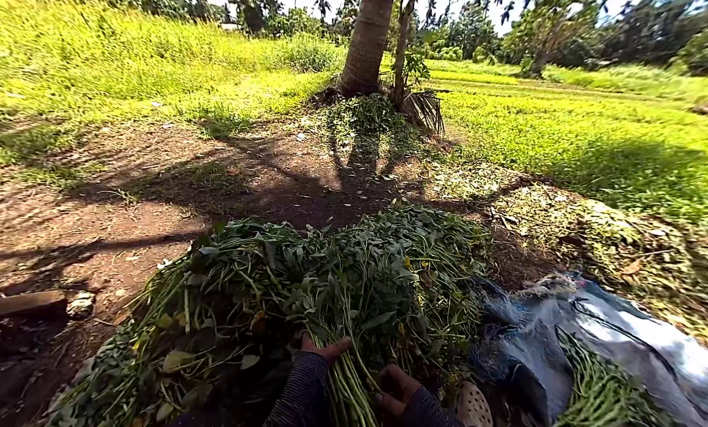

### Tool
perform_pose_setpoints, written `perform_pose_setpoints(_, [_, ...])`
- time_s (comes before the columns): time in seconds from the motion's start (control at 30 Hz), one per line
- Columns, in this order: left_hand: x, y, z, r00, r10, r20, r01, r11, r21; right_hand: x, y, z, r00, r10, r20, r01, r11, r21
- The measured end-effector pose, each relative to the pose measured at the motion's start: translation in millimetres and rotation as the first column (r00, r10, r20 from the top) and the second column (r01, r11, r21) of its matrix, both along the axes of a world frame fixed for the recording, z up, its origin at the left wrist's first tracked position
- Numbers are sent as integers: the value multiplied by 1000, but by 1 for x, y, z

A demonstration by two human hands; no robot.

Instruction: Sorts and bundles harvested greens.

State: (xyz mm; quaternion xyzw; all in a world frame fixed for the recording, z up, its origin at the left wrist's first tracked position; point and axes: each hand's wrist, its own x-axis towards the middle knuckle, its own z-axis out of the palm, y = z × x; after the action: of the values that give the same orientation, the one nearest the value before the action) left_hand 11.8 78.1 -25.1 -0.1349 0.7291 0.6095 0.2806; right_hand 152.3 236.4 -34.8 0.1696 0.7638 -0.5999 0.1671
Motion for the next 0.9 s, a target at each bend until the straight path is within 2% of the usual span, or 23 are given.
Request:
perform_pose_setpoints(0.07, [5, -3, -2, 998, -38, -48, 38, 999, -14, 1, -1, -2, 996, 72, 60, -73, 997, 12])
perform_pose_setpoints(0.13, [12, -6, -1, 990, -78, -113, 78, 997, -2, -2, 0, 8, 983, 110, 146, -97, 991, -92])
perform_pose_setpoints(0.23, [19, -8, -3, 966, -133, -221, 142, 990, 24, -8, -6, -14, 976, 55, 212, 19, 944, -331])
perform_pose_setpoints(0.3, [22, -9, -5, 950, -132, -282, 154, 987, 55, -16, -16, -38, 966, -44, 257, 160, 877, -454])
perform_pose_setpoints(0.33, [23, -11, -6, 944, -119, -308, 149, 986, 77, -18, -15, -65, 991, -32, 130, 103, 802, -589])
perform_pose_setpoints(0.37, [25, -12, -7, 938, -108, -328, 146, 985, 95, -22, -4, -96, 988, 80, -131, -151, 660, -736])
perform_pose_setpoints(0.4, [25, -12, -10, 933, -97, -348, 143, 984, 110, -19, -31, -55, 981, -157, 113, 193, 817, -543])
perform_pose_setpoints(0.43, [25, -13, -12, 928, -81, -364, 134, 983, 123, -27, -43, -30, 935, -246, 256, 328, 876, -355])
perform_pose_setpoints(0.5, [25, -12, -17, 924, -23, -382, 75, 990, 121, -38, -43, -25, 881, -295, 369, 393, 892, -224])
perform_pose_setpoints(0.57, [21, -11, -13, 926, 79, -369, -40, 993, 111, -41, -35, -27, 881, -246, 404, 323, 937, -133])
perform_pose_setpoints(0.6, [18, -11, -10, 926, 131, -355, -101, 990, 101, -34, -32, -26, 911, -218, 351, 265, 960, -90])
perform_pose_setpoints(0.7, [4, -18, -5, 910, 229, -344, -228, 973, 45, 0, -34, -20, 991, -128, 28, 127, 991, 43])
perform_pose_setpoints(0.8, [2, -20, -7, 899, 269, -345, -276, 961, 30, 6, -31, -15, 996, -53, -74, 61, 992, 109])
perform_pose_setpoints(0.9, [1, -20, -5, 890, 326, -318, -342, 940, 8, 10, -32, -22, 985, -74, -153, 101, 979, 179])
